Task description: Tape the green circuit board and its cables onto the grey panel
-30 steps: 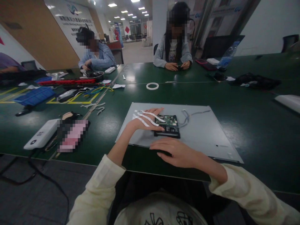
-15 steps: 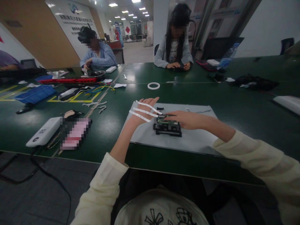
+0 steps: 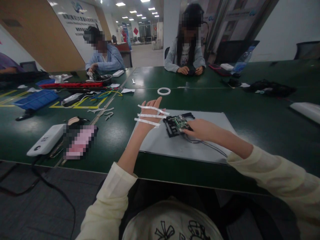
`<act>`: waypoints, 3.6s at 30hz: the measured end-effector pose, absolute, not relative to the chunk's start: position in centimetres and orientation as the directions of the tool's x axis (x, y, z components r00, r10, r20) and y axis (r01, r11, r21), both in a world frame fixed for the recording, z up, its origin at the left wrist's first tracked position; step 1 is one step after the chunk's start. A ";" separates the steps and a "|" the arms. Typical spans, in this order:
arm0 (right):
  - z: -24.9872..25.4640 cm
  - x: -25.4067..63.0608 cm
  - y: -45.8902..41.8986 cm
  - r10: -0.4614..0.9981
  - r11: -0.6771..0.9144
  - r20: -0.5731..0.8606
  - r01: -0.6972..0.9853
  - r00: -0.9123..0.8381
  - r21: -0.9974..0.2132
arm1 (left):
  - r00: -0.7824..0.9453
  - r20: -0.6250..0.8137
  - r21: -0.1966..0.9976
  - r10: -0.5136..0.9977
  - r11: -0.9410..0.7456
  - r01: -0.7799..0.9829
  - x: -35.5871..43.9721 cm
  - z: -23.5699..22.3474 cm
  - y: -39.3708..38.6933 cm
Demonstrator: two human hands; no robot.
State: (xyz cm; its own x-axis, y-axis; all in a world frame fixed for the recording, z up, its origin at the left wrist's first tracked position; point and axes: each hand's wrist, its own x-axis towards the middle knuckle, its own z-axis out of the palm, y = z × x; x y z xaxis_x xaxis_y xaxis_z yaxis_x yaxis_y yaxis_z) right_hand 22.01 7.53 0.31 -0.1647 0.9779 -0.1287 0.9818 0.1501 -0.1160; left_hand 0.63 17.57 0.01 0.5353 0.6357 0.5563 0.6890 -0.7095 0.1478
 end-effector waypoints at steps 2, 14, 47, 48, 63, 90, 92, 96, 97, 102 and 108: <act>0.8 21.6 7.4 0.967 0.083 -0.216 0.969 -0.134 -0.231 | 0.508 0.572 0.162 0.644 -0.696 0.700 0.6 -0.2 17.7; -0.1 26.4 11.2 0.776 0.569 -0.189 0.798 -0.601 -0.200 | 0.485 0.556 0.141 0.675 -0.652 0.745 0.6 0.0 17.6; -2.5 24.2 4.6 0.994 -0.113 0.039 0.965 0.106 0.237 | 0.690 0.414 0.438 0.593 -0.795 0.420 -0.3 -0.2 18.0; -2.5 24.3 4.7 0.993 -0.114 0.041 0.966 0.107 0.231 | 0.764 0.373 0.435 0.527 -0.827 0.358 0.1 -0.3 17.6; -3.9 28.2 6.1 0.992 0.022 0.126 0.984 0.000 -0.176 | 0.964 0.020 0.487 0.266 -0.844 0.223 0.5 -1.6 16.9; -6.6 29.8 6.9 0.977 -0.109 0.186 0.994 0.108 -0.003 | 0.867 0.160 0.284 0.472 -0.863 0.417 1.4 -1.2 16.3; -6.6 29.4 7.0 0.983 -0.065 0.174 0.998 0.064 0.000 | 0.870 0.164 0.271 0.466 -0.869 0.414 1.5 -1.7 16.4; -6.5 29.0 7.0 0.984 0.069 0.167 0.997 -0.061 -0.044 | 0.881 0.135 0.261 0.453 -0.874 0.410 1.9 -2.3 16.4; -6.5 28.9 7.0 0.982 0.105 0.165 0.993 -0.095 -0.056 | 0.885 0.130 0.258 0.447 -0.877 0.405 2.0 -2.4 16.4; -6.3 28.8 7.1 0.958 0.256 0.154 0.963 -0.241 -0.084 | 0.896 0.112 0.249 0.430 -0.885 0.393 2.0 -2.2 16.4; -6.4 28.8 7.0 0.936 0.324 0.184 0.938 -0.299 -0.124 | 0.902 0.083 0.249 0.423 -0.885 0.392 1.4 -1.8 16.5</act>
State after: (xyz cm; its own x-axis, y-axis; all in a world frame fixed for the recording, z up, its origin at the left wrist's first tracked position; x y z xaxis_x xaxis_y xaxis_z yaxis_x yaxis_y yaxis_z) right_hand 28.77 7.02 -6.41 -0.2991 0.9363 0.1840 0.9379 0.3239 -0.1238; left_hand 1.40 16.48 -1.78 0.9023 0.4230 0.0833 0.3921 -0.8855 0.2493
